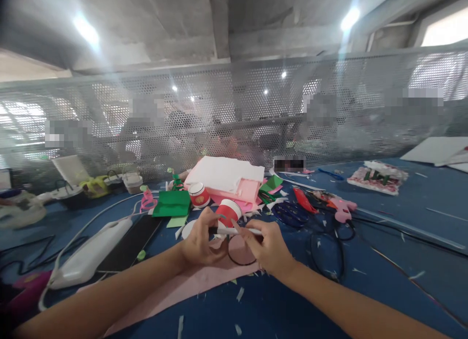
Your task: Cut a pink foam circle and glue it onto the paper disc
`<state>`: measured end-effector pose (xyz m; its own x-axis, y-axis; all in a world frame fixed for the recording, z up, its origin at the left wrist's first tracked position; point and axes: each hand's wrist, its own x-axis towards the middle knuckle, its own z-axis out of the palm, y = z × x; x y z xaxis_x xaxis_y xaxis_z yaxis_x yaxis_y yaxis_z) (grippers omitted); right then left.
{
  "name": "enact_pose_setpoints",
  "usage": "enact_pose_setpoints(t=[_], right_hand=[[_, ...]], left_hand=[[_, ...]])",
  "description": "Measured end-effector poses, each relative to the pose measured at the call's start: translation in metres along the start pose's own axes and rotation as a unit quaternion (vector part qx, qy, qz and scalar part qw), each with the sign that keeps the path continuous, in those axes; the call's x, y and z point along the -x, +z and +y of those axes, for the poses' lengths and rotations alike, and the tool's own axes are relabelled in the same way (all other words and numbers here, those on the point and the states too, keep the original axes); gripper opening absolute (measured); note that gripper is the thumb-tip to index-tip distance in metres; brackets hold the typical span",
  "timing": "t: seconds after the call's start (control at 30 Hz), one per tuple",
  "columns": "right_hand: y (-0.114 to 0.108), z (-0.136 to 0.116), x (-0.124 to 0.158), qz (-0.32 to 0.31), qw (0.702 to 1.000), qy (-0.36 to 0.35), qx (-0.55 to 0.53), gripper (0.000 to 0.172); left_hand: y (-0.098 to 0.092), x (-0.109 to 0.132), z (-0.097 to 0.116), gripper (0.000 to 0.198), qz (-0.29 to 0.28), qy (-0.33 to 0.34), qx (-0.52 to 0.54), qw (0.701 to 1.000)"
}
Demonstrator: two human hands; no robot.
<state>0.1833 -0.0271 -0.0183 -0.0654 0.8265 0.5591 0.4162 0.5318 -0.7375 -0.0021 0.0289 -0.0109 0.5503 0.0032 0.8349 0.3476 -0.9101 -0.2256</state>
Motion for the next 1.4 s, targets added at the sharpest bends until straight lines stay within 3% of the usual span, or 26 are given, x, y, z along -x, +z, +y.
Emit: enact_pose_setpoints(t=[0.2,0.3,0.37,0.47,0.53,0.63,0.73,0.83,0.93,1.0,1.07,1.13,1.23,1.33,1.4], right_hand=[[-0.020,-0.001,-0.022,-0.020,1.000,-0.008,0.017,0.044],[-0.032,0.009,-0.032,0.056,0.997,0.023,0.055,0.053],[-0.037,0.019,-0.035,0.109,0.987,0.066,0.099,0.057],[-0.041,0.032,-0.039,0.182,0.959,0.099,0.195,0.052],[-0.042,0.035,-0.040,0.190,0.942,0.104,0.258,0.045],[-0.043,0.031,-0.039,0.130,0.923,0.110,0.346,0.034],[-0.043,0.022,-0.037,0.072,0.878,0.080,0.467,0.028],[-0.047,0.018,-0.036,0.094,0.831,0.038,0.546,0.023],[-0.057,0.026,-0.040,0.122,0.811,0.036,0.571,0.037],[-0.066,0.036,-0.044,0.090,0.810,0.059,0.576,0.043],[-0.075,0.048,-0.049,0.006,0.834,0.091,0.544,0.037],[-0.080,0.060,-0.052,-0.065,0.858,0.112,0.496,0.031],[-0.085,0.073,-0.055,-0.085,0.868,0.129,0.472,0.029],[-0.088,0.079,-0.056,-0.089,0.873,0.142,0.457,0.028],[-0.090,0.079,-0.057,-0.092,0.878,0.149,0.445,0.028]], left_hand=[[0.002,-0.005,-0.003,0.062,-0.001,0.027,-0.005,1.000],[0.007,-0.005,-0.003,0.067,0.008,-0.018,-0.065,0.998],[0.011,-0.004,-0.003,0.071,-0.022,-0.066,-0.104,0.992],[0.017,-0.002,-0.005,0.072,-0.069,-0.178,-0.107,0.976],[0.016,-0.007,-0.007,0.070,-0.074,-0.234,-0.091,0.965],[0.001,-0.025,-0.010,0.057,-0.112,-0.262,-0.084,0.955],[-0.021,-0.047,-0.015,0.033,-0.179,-0.262,-0.088,0.944],[-0.034,-0.057,-0.024,0.028,-0.195,-0.254,-0.098,0.942],[-0.032,-0.050,-0.037,0.027,-0.223,-0.241,-0.075,0.942],[-0.026,-0.041,-0.045,0.025,-0.256,-0.190,-0.086,0.944],[-0.023,-0.035,-0.048,0.026,-0.281,-0.138,-0.118,0.942],[-0.022,-0.035,-0.045,0.032,-0.271,-0.119,-0.162,0.941],[-0.028,-0.046,-0.025,0.043,-0.238,-0.134,-0.200,0.941],[-0.036,-0.054,-0.003,0.040,-0.317,-0.134,-0.130,0.930],[-0.041,-0.051,0.005,0.052,-0.389,-0.126,-0.064,0.910]])
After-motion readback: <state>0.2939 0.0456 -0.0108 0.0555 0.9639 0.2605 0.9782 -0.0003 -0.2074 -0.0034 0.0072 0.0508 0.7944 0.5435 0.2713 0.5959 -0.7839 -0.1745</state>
